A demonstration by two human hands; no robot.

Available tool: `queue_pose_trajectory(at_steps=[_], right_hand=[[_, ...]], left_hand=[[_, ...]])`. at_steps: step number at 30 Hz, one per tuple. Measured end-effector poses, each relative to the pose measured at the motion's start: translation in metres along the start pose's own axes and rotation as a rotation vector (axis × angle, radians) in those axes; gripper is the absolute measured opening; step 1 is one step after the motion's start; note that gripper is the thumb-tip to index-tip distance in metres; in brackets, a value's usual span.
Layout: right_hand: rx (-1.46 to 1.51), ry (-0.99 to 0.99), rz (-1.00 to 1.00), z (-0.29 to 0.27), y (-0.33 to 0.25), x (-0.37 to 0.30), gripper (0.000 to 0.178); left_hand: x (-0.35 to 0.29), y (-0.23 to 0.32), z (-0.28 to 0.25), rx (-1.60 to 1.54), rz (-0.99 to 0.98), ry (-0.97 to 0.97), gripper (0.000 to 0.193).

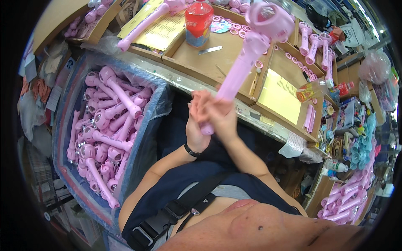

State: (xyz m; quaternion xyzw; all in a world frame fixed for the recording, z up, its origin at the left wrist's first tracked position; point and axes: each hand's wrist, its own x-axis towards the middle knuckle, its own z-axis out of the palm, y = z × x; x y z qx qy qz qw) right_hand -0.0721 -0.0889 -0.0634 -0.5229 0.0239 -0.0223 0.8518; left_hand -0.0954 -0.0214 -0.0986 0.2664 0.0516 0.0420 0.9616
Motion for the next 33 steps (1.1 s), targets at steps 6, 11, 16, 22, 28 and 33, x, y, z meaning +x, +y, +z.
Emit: queue_pose_trajectory(at_steps=[6, 11, 16, 22, 28, 33], right_hand=[[-0.286, -0.144, 0.076, -0.031, 0.019, -0.020, 0.057], [-0.902, -0.416, -0.092, -0.041, 0.002, -0.025, 0.062], [-0.741, -0.444, -0.026, -0.045, 0.008, -0.027, 0.054], [0.642, -0.558, 1.001, -0.065, 0.028, -0.041, 0.065], [0.742, -0.478, 1.092, -0.087, 0.055, -0.048, 0.072], [0.457, -0.584, 0.899, -0.092, 0.060, -0.024, 0.043]], left_hand=[[0.024, 0.019, -0.009, 0.500, 0.097, -0.145, 0.057], [0.070, 0.064, -0.004, 0.476, 0.360, -0.257, 0.051], [0.081, 0.095, 0.001, 0.056, 0.247, 0.033, 0.049], [0.076, 0.089, -0.014, -0.134, 0.053, -0.093, 0.057], [0.090, 0.085, -0.024, -0.419, -0.043, -0.279, 0.068], [0.086, 0.096, -0.027, -0.083, 0.067, -0.287, 0.066]])
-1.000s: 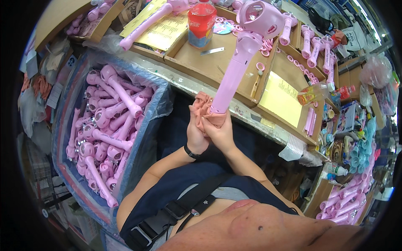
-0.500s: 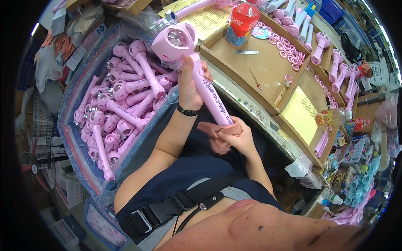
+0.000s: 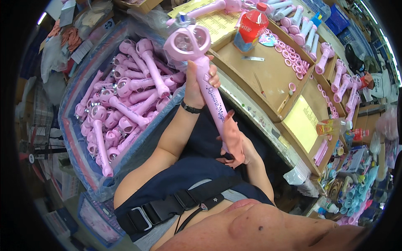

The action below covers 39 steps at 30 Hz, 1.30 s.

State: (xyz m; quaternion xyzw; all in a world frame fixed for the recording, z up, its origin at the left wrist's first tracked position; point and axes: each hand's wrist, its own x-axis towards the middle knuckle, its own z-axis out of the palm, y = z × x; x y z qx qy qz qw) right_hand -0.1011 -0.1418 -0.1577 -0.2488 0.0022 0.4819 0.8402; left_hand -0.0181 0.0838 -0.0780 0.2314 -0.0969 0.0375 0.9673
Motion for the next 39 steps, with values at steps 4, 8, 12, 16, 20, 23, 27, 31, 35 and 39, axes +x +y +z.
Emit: queue_pose_trajectory(at_steps=[4, 8, 12, 16, 20, 23, 27, 31, 35, 39], right_hand=[[-0.858, 0.562, -0.610, 0.032, -0.031, 0.001, 0.030], [-0.438, 0.525, -1.108, 0.071, -0.069, 0.009, 0.023], [-1.770, 0.426, -1.465, 0.105, -0.101, 0.040, 0.014], [-1.256, 0.666, -1.285, 0.120, -0.131, 0.061, 0.015], [-1.709, 0.529, -1.446, 0.103, -0.109, 0.059, 0.016], [-2.059, 0.591, -1.477, 0.081, -0.103, 0.061, 0.014], [-0.839, 0.544, -1.208, 0.073, -0.106, 0.066, 0.025], [-0.294, 0.586, -1.372, 0.083, -0.079, 0.062, 0.046], [0.097, 0.119, -0.937, 0.059, -0.087, 0.041, 0.060], [-0.059, -0.174, -0.894, 0.031, -0.105, 0.026, 0.057]], left_hand=[[-0.005, 0.023, 0.006, 0.516, -0.106, 0.035, 0.049], [-0.020, 0.013, 0.022, 0.731, -0.423, 0.059, 0.039], [-0.038, -0.022, 0.040, 0.834, -0.475, -0.046, 0.049], [-0.047, -0.026, 0.040, 1.047, -0.492, -0.048, 0.056], [-0.046, -0.026, 0.033, 1.014, -0.484, -0.037, 0.061], [-0.043, -0.031, 0.034, 1.597, 0.006, -0.212, 0.064], [-0.055, -0.033, 0.045, 1.624, -0.117, -0.127, 0.063], [-0.062, -0.038, 0.054, 1.752, -0.097, -0.149, 0.063], [-0.061, -0.042, 0.050, 1.493, -0.034, -0.386, 0.058], [-0.057, -0.040, 0.039, 0.674, -0.704, -0.313, 0.050]])
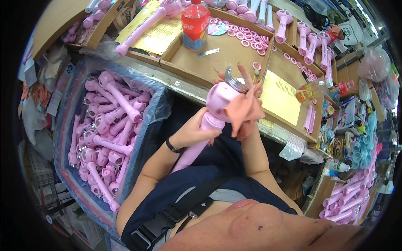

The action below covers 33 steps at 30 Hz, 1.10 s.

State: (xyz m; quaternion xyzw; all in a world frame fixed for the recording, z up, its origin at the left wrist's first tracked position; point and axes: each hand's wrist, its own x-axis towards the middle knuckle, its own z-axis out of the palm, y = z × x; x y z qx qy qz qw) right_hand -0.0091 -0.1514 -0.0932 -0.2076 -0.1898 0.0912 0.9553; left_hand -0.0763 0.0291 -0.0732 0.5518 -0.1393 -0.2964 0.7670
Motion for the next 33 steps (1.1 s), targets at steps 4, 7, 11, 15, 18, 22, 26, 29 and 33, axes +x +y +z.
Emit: queue_pose_trajectory(at_steps=[4, 7, 11, 15, 18, 22, 26, 29, 33], right_hand=[[-0.228, 0.269, -0.066, -0.002, -0.003, 0.004, 0.061], [-0.714, 0.305, -0.178, 0.010, -0.007, 0.003, 0.056], [-0.924, 0.287, 0.049, 0.027, -0.020, -0.002, 0.050], [-0.609, 0.267, 0.036, 0.027, -0.025, -0.004, 0.053], [-0.450, 0.277, -0.083, 0.016, -0.014, -0.009, 0.055], [-1.596, 0.414, -0.477, 0.005, 0.025, -0.022, 0.058], [-1.281, 0.333, -0.703, 0.013, 0.046, -0.028, 0.074], [-1.328, 0.629, -0.428, 0.018, 0.035, -0.023, 0.052], [-0.624, 0.428, -0.374, -0.007, 0.005, 0.014, 0.042]], left_hand=[[0.014, -0.001, -0.010, -0.557, -0.042, -0.313, 0.044], [0.015, -0.004, -0.002, -0.233, -0.026, 0.060, 0.057], [0.017, -0.003, 0.009, 0.778, 0.166, 0.436, 0.083], [0.017, 0.009, 0.001, 0.430, 0.180, 0.282, 0.075], [0.013, 0.012, -0.004, 0.149, 0.020, 0.140, 0.068], [0.014, 0.005, -0.002, -0.177, -0.067, 0.059, 0.062], [0.023, -0.001, 0.003, 0.133, 0.105, 0.287, 0.058], [0.018, 0.004, 0.002, 0.256, 0.131, 0.270, 0.053], [0.008, 0.009, -0.008, -0.171, -0.070, 0.023, 0.053]])
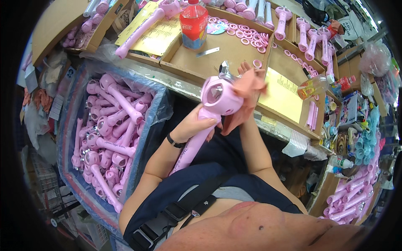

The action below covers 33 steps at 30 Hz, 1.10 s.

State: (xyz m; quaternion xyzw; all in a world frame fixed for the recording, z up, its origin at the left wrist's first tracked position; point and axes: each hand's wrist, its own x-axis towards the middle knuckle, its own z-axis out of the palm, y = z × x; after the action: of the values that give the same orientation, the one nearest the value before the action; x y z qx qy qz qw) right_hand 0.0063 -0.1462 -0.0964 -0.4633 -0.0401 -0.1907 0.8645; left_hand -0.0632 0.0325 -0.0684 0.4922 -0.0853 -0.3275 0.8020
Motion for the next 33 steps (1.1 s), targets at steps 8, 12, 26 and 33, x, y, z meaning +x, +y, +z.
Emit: queue_pose_trajectory(at_steps=[8, 12, 26, 33], right_hand=[[-0.953, 0.045, -0.432, -0.012, -0.016, 0.110, 0.032], [-1.444, 0.030, -0.744, 0.000, -0.026, 0.090, 0.033], [-0.818, -0.396, 0.478, 0.004, 0.007, -0.139, 0.046], [-1.030, -0.344, 0.319, -0.008, 0.008, -0.144, 0.046]], left_hand=[[0.006, -0.024, -0.031, -0.644, 0.132, -0.370, 0.071], [0.005, -0.019, -0.040, -0.617, 0.165, -0.359, 0.081], [0.042, 0.008, -0.024, -0.061, 0.413, 0.135, 0.063], [0.039, -0.014, -0.016, -0.274, 0.413, 0.200, 0.039]])
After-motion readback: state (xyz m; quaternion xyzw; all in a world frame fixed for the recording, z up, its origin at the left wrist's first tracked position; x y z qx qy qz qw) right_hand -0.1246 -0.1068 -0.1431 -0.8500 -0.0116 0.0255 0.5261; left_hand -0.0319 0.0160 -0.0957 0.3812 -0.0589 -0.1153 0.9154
